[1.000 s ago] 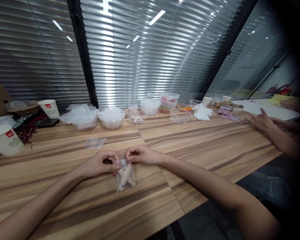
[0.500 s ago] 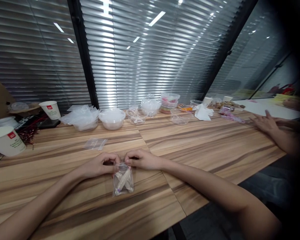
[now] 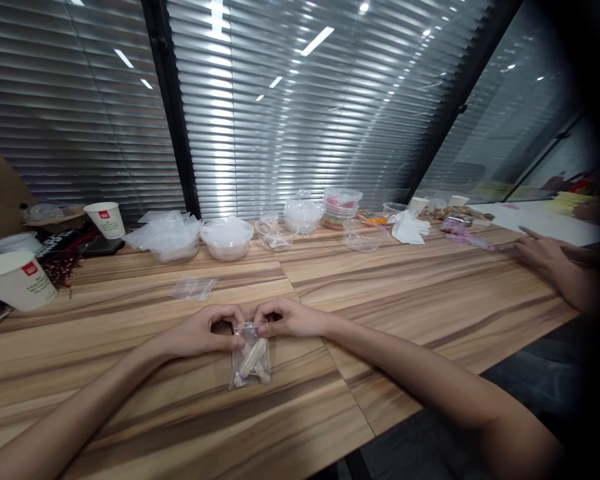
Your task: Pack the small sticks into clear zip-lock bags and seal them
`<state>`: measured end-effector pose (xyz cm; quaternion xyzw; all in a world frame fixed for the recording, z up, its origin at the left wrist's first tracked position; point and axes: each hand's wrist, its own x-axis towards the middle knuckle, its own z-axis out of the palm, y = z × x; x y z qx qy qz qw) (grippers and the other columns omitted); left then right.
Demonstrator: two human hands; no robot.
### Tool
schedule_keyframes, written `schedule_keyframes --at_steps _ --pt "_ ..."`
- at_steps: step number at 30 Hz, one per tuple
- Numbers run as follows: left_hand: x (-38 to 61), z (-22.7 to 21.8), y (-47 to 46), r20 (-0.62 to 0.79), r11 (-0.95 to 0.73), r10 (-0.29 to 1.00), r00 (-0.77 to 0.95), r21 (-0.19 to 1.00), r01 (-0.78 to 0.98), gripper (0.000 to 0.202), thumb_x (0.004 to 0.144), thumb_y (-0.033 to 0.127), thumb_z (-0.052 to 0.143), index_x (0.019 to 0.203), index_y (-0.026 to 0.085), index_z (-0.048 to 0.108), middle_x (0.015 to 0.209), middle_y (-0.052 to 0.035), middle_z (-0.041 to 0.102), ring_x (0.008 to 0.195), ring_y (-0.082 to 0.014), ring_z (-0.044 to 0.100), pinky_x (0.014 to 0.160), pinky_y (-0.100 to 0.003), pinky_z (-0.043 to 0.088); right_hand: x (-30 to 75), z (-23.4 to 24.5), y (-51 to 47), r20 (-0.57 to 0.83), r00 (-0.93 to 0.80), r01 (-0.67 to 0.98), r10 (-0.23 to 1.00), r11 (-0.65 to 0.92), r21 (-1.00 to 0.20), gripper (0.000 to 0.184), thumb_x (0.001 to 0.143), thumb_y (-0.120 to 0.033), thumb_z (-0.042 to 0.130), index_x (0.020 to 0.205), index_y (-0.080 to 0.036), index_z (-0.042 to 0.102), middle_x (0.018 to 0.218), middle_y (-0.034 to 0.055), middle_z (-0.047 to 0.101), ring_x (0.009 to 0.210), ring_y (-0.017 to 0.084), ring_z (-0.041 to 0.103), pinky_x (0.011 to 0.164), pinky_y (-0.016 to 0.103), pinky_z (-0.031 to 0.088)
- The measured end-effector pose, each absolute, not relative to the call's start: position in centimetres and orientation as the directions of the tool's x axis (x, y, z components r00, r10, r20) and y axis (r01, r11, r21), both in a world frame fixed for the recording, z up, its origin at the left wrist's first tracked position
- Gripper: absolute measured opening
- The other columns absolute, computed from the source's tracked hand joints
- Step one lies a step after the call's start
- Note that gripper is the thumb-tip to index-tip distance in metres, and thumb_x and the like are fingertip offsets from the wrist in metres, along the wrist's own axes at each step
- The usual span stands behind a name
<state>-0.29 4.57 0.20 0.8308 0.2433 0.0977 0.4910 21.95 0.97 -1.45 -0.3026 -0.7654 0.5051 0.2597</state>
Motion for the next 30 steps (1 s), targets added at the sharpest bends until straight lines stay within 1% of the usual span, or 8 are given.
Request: schedule_keyframes --at_steps 4,10,13,17,19,23,27,30 --pt "-0.3 0.4 4.6 -0.099 -0.412 0.478 0.873 0.853 0.322 0.023 0.073 0.036 0.063 0.079 0.016 0.053 0.076 0.0008 0.053 0.072 -0.0135 0.048 0.064 -0.023 0.039 21.7 -1.5 0.7 0.092 -0.682 0.225 0.726 0.327 -0.918 0.024 0.081 -0.036 0.057 0.082 -0.013 0.061 0.077 0.0008 0.058 0.072 0.012 0.051 0.069 0.023 0.041" --pt "-0.5 0.8 4.8 -0.134 -0.419 0.433 0.891 0.846 0.331 0.024 0.074 0.039 0.061 0.077 0.016 0.055 0.073 0.0010 0.053 0.071 -0.0135 0.047 0.062 -0.022 0.038 21.3 -1.6 0.4 0.104 -0.607 0.295 0.788 0.346 -0.891 0.024 0.081 -0.037 0.056 0.087 -0.014 0.061 0.081 0.0021 0.060 0.074 0.013 0.053 0.069 0.023 0.042" --pt "-0.5 1.0 4.9 -0.136 -0.414 0.382 0.914 0.859 0.301 0.023 0.076 0.039 0.060 0.075 0.016 0.058 0.077 -0.0002 0.055 0.075 -0.0147 0.050 0.067 -0.023 0.040 21.2 -1.7 0.3 0.107 -0.614 0.289 0.782 0.349 -0.891 0.024 0.081 -0.037 0.056 0.086 -0.014 0.061 0.080 0.0022 0.060 0.075 0.013 0.053 0.070 0.023 0.042" --pt "-0.3 1.3 5.0 -0.101 -0.442 0.334 0.937 0.861 0.250 0.020 0.076 0.037 0.060 0.073 0.017 0.061 0.083 -0.0018 0.058 0.084 -0.0180 0.052 0.076 -0.026 0.040 21.0 -1.6 0.2 0.130 -0.649 0.227 0.750 0.353 -0.908 0.021 0.081 -0.035 0.056 0.083 -0.014 0.061 0.081 0.0014 0.060 0.076 0.012 0.053 0.071 0.022 0.041" --pt "-0.2 1.3 4.9 -0.099 -0.449 0.326 0.940 0.859 0.246 0.020 0.077 0.037 0.059 0.073 0.017 0.062 0.085 -0.0023 0.058 0.087 -0.0193 0.052 0.080 -0.028 0.039 21.0 -1.6 0.2 0.135 -0.659 0.211 0.740 0.354 -0.911 0.020 0.081 -0.033 0.057 0.080 -0.014 0.061 0.077 0.0002 0.058 0.073 0.011 0.051 0.069 0.022 0.040" --pt "-0.2 1.2 4.6 -0.121 -0.444 0.392 0.912 0.844 0.302 0.023 0.081 0.039 0.054 0.078 0.017 0.061 0.086 -0.0018 0.058 0.086 -0.0186 0.052 0.080 -0.029 0.038 21.2 -1.6 0.4 0.092 -0.663 0.227 0.743 0.316 -0.921 0.021 0.082 -0.032 0.056 0.075 -0.013 0.060 0.068 -0.0016 0.053 0.065 0.010 0.047 0.064 0.021 0.038" --pt "-0.3 0.9 4.4 -0.116 -0.399 0.482 0.869 0.853 0.335 0.026 0.083 0.041 0.050 0.085 0.017 0.059 0.082 -0.0005 0.057 0.079 -0.0164 0.051 0.072 -0.026 0.039 21.5 -1.8 0.7 0.085 -0.594 0.230 0.800 0.270 -0.935 0.023 0.080 -0.036 0.058 0.077 -0.013 0.060 0.069 -0.0006 0.054 0.066 0.011 0.047 0.063 0.022 0.038" --pt "-0.2 0.7 4.5 -0.058 -0.370 0.535 0.843 0.881 0.296 0.023 0.084 0.038 0.050 0.088 0.017 0.058 0.085 -0.0010 0.056 0.082 -0.0160 0.051 0.074 -0.026 0.040 21.6 -1.9 0.9 0.126 -0.508 0.195 0.852 0.256 -0.947 0.025 0.079 -0.039 0.059 0.081 -0.014 0.059 0.072 0.0001 0.055 0.066 0.011 0.047 0.062 0.022 0.037"
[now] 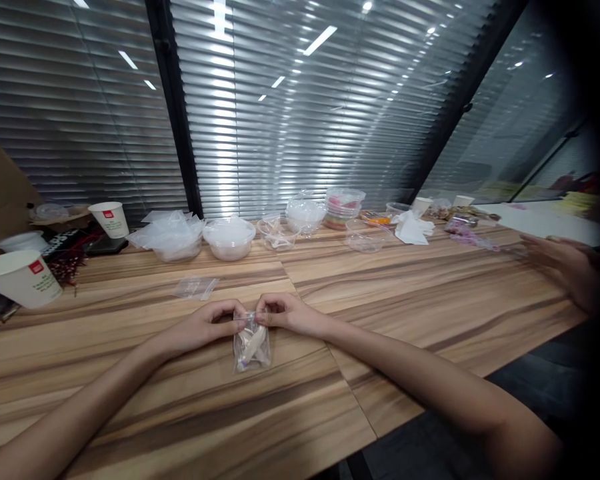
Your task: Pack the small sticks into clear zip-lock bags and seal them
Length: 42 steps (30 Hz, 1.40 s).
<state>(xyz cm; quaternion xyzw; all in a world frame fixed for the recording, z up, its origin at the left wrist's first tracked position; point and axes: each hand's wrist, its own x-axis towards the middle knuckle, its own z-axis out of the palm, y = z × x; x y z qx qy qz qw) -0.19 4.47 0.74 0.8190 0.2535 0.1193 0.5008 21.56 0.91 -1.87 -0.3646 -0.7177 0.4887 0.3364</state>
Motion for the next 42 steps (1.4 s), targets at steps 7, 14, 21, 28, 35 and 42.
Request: schedule_keyframes --at_steps 7,14,21,28,35,42 --pt "-0.1 0.0 4.7 0.027 -0.316 0.650 0.759 0.918 0.238 0.019 0.081 0.035 0.054 0.081 0.017 0.052 0.077 0.0007 0.052 0.074 -0.0133 0.049 0.068 -0.024 0.040 21.6 -1.8 1.1 0.093 -0.543 0.076 0.835 0.159 -0.984 0.027 0.077 -0.039 0.061 0.088 -0.015 0.056 0.079 0.0008 0.055 0.069 0.011 0.049 0.067 0.023 0.040" --pt "-0.5 -0.5 4.9 -0.032 -0.403 0.545 0.838 0.867 0.295 0.023 0.082 0.038 0.052 0.077 0.016 0.055 0.073 0.0005 0.053 0.073 -0.0137 0.048 0.068 -0.024 0.038 21.6 -2.1 0.9 0.090 -0.557 0.208 0.826 0.244 -0.947 0.021 0.079 -0.035 0.059 0.082 -0.014 0.059 0.071 -0.0008 0.053 0.065 0.010 0.046 0.062 0.021 0.036" --pt "-0.5 -0.2 5.1 -0.036 -0.402 0.521 0.853 0.871 0.282 0.023 0.081 0.037 0.053 0.075 0.016 0.058 0.077 -0.0008 0.058 0.076 -0.0161 0.052 0.070 -0.025 0.040 21.7 -2.1 1.0 0.116 -0.577 0.184 0.808 0.267 -0.946 0.021 0.081 -0.035 0.057 0.087 -0.015 0.059 0.075 0.0003 0.055 0.068 0.011 0.047 0.064 0.022 0.038" --pt "-0.2 -0.1 4.8 -0.014 -0.394 0.594 0.804 0.867 0.306 0.022 0.082 0.037 0.052 0.082 0.017 0.061 0.078 -0.0003 0.060 0.077 -0.0161 0.053 0.071 -0.025 0.042 21.8 -1.6 0.8 0.119 -0.576 0.209 0.809 0.287 -0.935 0.027 0.081 -0.042 0.055 0.081 -0.015 0.055 0.072 -0.0012 0.051 0.065 0.010 0.044 0.060 0.020 0.035" --pt "-0.1 0.2 4.6 0.001 -0.405 0.591 0.807 0.866 0.295 0.024 0.082 0.038 0.052 0.084 0.018 0.064 0.084 -0.0022 0.063 0.080 -0.0161 0.055 0.073 -0.026 0.043 21.8 -1.8 0.8 0.102 -0.590 0.284 0.801 0.325 -0.902 0.029 0.082 -0.043 0.053 0.079 -0.015 0.058 0.071 -0.0010 0.052 0.066 0.010 0.046 0.062 0.021 0.037" --pt "-0.5 -0.1 4.6 -0.106 -0.330 0.584 0.805 0.874 0.355 0.026 0.082 0.040 0.051 0.083 0.015 0.059 0.058 0.0029 0.050 0.051 -0.0088 0.041 0.049 -0.020 0.031 21.3 -1.7 0.5 0.127 -0.562 0.230 0.817 0.303 -0.925 0.025 0.082 -0.038 0.055 0.083 -0.014 0.063 0.074 0.0008 0.059 0.069 0.012 0.051 0.067 0.023 0.040"
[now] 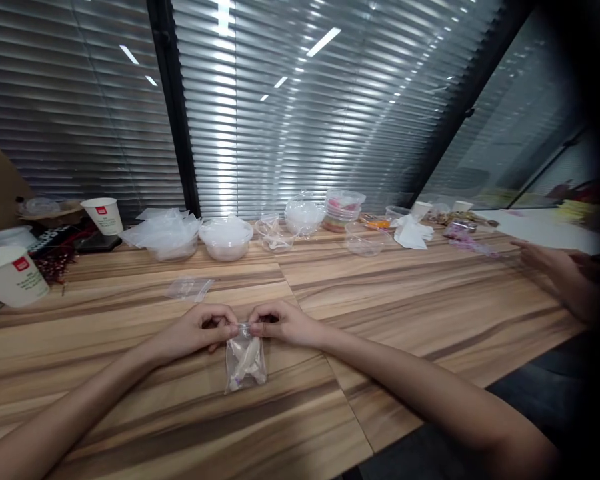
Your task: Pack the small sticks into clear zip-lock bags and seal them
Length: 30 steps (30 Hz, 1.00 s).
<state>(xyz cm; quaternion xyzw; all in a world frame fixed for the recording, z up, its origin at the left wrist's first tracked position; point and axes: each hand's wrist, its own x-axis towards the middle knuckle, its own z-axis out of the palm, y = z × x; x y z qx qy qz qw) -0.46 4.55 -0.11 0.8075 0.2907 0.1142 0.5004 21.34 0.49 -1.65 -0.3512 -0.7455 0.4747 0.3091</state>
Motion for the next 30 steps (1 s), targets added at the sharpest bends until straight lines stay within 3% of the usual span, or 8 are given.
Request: schedule_keyframes --at_steps 5,14,17,23,30 --pt "-0.6 -0.5 4.9 -0.074 -0.318 0.550 0.832 0.902 0.290 0.022 0.079 0.038 0.057 0.082 0.016 0.054 0.076 0.0004 0.055 0.069 -0.0122 0.049 0.062 -0.022 0.039 21.0 -1.5 0.3 0.117 -0.495 0.194 0.861 0.241 -0.951 0.026 0.080 -0.039 0.057 0.083 -0.014 0.062 0.075 0.0010 0.059 0.069 0.012 0.051 0.066 0.023 0.040" --pt "-0.4 -0.1 5.0 0.003 -0.385 0.617 0.787 0.873 0.298 0.022 0.080 0.039 0.053 0.082 0.018 0.057 0.076 0.0000 0.056 0.072 -0.0148 0.050 0.065 -0.025 0.041 21.6 -1.3 0.9 0.075 -0.535 0.094 0.842 0.147 -0.985 0.025 0.078 -0.040 0.059 0.086 -0.016 0.060 0.083 0.0016 0.060 0.076 0.012 0.054 0.074 0.026 0.042" --pt "-0.2 0.1 4.9 0.032 -0.395 0.624 0.781 0.875 0.280 0.021 0.080 0.037 0.054 0.088 0.019 0.059 0.084 -0.0017 0.060 0.080 -0.0171 0.054 0.074 -0.029 0.044 21.5 -1.5 1.0 0.066 -0.505 0.062 0.860 0.113 -0.992 0.026 0.076 -0.040 0.062 0.085 -0.015 0.058 0.082 0.0016 0.058 0.076 0.012 0.054 0.072 0.026 0.043" --pt "-0.1 -0.1 4.8 0.047 -0.261 0.651 0.757 0.951 0.165 0.027 0.079 0.032 0.057 0.104 0.022 0.053 0.104 -0.0039 0.058 0.099 -0.0193 0.055 0.089 -0.035 0.043 21.3 -2.2 1.0 0.091 -0.426 -0.139 0.900 0.034 -0.990 0.032 0.073 -0.034 0.066 0.097 -0.019 0.051 0.078 -0.0012 0.057 0.074 0.012 0.056 0.069 0.026 0.047" --pt "-0.3 -0.1 4.8 0.020 -0.177 0.733 0.680 0.971 0.162 0.037 0.079 0.034 0.058 0.112 0.023 0.047 0.107 -0.0052 0.059 0.102 -0.0205 0.054 0.089 -0.035 0.042 21.2 -2.7 1.1 0.106 -0.306 -0.181 0.946 0.052 -0.982 0.038 0.069 -0.033 0.069 0.101 -0.021 0.050 0.074 -0.0033 0.056 0.071 0.011 0.056 0.067 0.026 0.049"
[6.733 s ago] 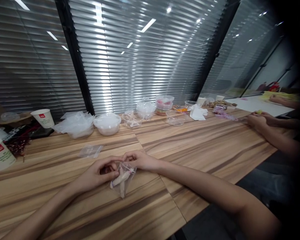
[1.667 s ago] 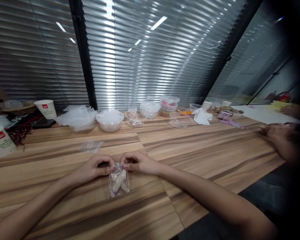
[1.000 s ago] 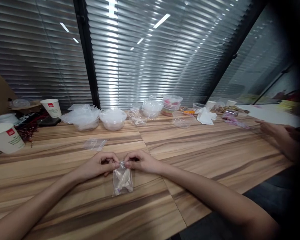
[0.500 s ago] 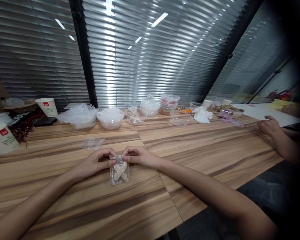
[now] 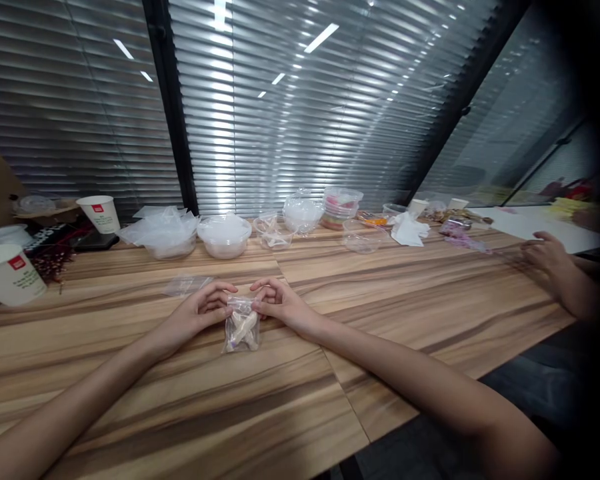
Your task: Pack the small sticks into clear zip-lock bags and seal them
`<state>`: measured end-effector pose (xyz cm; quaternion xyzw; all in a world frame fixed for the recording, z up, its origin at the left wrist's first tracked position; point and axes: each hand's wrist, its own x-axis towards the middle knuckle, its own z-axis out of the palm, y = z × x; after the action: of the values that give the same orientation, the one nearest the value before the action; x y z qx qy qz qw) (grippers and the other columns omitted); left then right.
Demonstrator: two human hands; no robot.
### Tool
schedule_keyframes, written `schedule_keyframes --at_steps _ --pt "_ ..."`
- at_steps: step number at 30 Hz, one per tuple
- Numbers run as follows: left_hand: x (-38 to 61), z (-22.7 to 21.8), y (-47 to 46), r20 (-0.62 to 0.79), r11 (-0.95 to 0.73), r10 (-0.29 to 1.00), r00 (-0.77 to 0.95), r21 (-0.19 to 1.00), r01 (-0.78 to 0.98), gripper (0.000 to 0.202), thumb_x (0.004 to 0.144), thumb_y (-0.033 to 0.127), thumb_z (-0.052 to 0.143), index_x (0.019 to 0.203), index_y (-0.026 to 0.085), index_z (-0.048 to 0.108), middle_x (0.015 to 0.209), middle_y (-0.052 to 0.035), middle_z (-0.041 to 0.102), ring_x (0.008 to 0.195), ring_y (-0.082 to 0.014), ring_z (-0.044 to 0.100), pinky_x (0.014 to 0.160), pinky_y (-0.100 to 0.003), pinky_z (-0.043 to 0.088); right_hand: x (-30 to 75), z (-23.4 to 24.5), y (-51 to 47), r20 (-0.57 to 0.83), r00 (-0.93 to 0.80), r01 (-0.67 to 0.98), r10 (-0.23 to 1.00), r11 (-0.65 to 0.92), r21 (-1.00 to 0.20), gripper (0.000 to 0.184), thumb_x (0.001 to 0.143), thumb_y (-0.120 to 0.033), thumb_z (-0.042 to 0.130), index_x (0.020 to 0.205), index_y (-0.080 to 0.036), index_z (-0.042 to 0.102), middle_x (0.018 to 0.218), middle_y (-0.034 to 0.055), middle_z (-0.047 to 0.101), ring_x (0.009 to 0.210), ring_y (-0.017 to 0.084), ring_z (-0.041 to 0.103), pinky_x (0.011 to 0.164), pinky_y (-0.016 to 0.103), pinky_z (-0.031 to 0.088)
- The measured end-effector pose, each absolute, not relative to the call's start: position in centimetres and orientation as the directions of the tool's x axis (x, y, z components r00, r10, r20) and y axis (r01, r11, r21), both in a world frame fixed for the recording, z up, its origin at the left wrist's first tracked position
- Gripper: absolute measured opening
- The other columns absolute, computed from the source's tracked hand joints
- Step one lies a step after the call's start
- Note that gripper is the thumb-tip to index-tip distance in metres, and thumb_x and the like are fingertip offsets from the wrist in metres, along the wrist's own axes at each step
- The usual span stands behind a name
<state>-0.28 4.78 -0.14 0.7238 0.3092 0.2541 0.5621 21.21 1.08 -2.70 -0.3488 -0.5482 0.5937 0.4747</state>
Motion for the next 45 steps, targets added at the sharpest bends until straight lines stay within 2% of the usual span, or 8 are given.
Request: schedule_keyframes --at_steps 3,13,17,22,28,32,36,45 --pt "-0.3 -0.1 4.8 0.023 -0.189 0.739 0.673 0.966 0.175 0.031 0.080 0.034 0.056 0.108 0.022 0.050 0.106 -0.0043 0.058 0.101 -0.0192 0.054 0.089 -0.033 0.041 21.2 -2.6 1.0 0.109 -0.296 -0.152 0.949 0.066 -0.986 0.038 0.070 -0.031 0.069 0.101 -0.021 0.049 0.072 -0.0038 0.055 0.070 0.011 0.056 0.065 0.025 0.049" --pt "-0.1 -0.4 4.8 0.012 -0.232 0.710 0.704 0.948 0.217 0.031 0.077 0.035 0.058 0.104 0.022 0.050 0.075 0.0017 0.057 0.077 -0.0152 0.057 0.075 -0.030 0.045 20.9 -2.9 0.9 0.134 -0.302 -0.079 0.944 0.115 -0.990 0.030 0.069 -0.028 0.069 0.092 -0.020 0.050 0.068 -0.0046 0.051 0.061 0.009 0.050 0.058 0.021 0.042" --pt "-0.1 -0.4 4.9 0.017 -0.245 0.707 0.707 0.944 0.222 0.033 0.076 0.035 0.059 0.105 0.020 0.051 0.075 0.0011 0.057 0.074 -0.0152 0.056 0.074 -0.030 0.044 20.8 -2.8 0.7 0.134 -0.312 -0.073 0.941 0.117 -0.991 0.031 0.070 -0.029 0.069 0.093 -0.020 0.050 0.067 -0.0050 0.050 0.059 0.008 0.049 0.056 0.020 0.040" --pt "-0.4 -0.2 4.8 0.038 -0.166 0.751 0.660 0.977 0.133 0.031 0.077 0.032 0.060 0.105 0.020 0.051 0.078 0.0002 0.058 0.079 -0.0159 0.057 0.076 -0.029 0.044 20.9 -1.8 0.5 0.130 -0.292 -0.120 0.947 0.099 -0.988 0.033 0.077 -0.036 0.061 0.104 -0.021 0.049 0.075 -0.0027 0.054 0.067 0.010 0.053 0.064 0.023 0.043" --pt "-0.5 -0.3 4.9 0.014 -0.079 0.782 0.623 0.994 0.078 0.035 0.076 0.032 0.061 0.106 0.019 0.051 0.080 -0.0019 0.059 0.078 -0.0172 0.057 0.069 -0.027 0.045 21.1 -1.5 0.5 0.108 -0.401 0.017 0.910 0.126 -0.992 0.029 0.080 -0.042 0.056 0.078 -0.014 0.057 0.073 0.0010 0.057 0.067 0.011 0.051 0.067 0.024 0.042" --pt "-0.4 -0.1 4.9 0.050 -0.213 0.740 0.671 0.963 0.163 0.023 0.078 0.036 0.058 0.091 0.016 0.059 0.090 -0.0041 0.061 0.086 -0.0190 0.056 0.076 -0.029 0.043 21.0 -1.8 0.2 0.137 -0.367 0.092 0.920 0.182 -0.979 0.029 0.083 -0.043 0.052 0.082 -0.015 0.057 0.075 0.0013 0.057 0.068 0.011 0.051 0.066 0.024 0.042" --pt "-0.3 0.0 5.0 0.036 -0.352 0.654 0.755 0.899 0.262 0.023 0.081 0.038 0.054 0.081 0.016 0.061 0.079 -0.0007 0.059 0.078 -0.0166 0.053 0.072 -0.028 0.041 20.9 -1.9 0.0 0.181 -0.352 0.202 0.918 0.264 -0.943 0.027 0.085 -0.042 0.049 0.081 -0.016 0.055 0.073 0.0000 0.054 0.067 0.011 0.050 0.064 0.024 0.042" --pt "-0.4 0.1 4.7 0.043 -0.376 0.657 0.753 0.884 0.278 0.024 0.081 0.037 0.054 0.073 0.014 0.057 0.073 0.0008 0.056 0.073 -0.0145 0.052 0.068 -0.026 0.040 20.8 -1.7 -0.2 0.171 -0.400 0.196 0.900 0.266 -0.944 0.028 0.086 -0.044 0.045 0.081 -0.017 0.052 0.073 -0.0007 0.050 0.067 0.011 0.048 0.064 0.024 0.041"
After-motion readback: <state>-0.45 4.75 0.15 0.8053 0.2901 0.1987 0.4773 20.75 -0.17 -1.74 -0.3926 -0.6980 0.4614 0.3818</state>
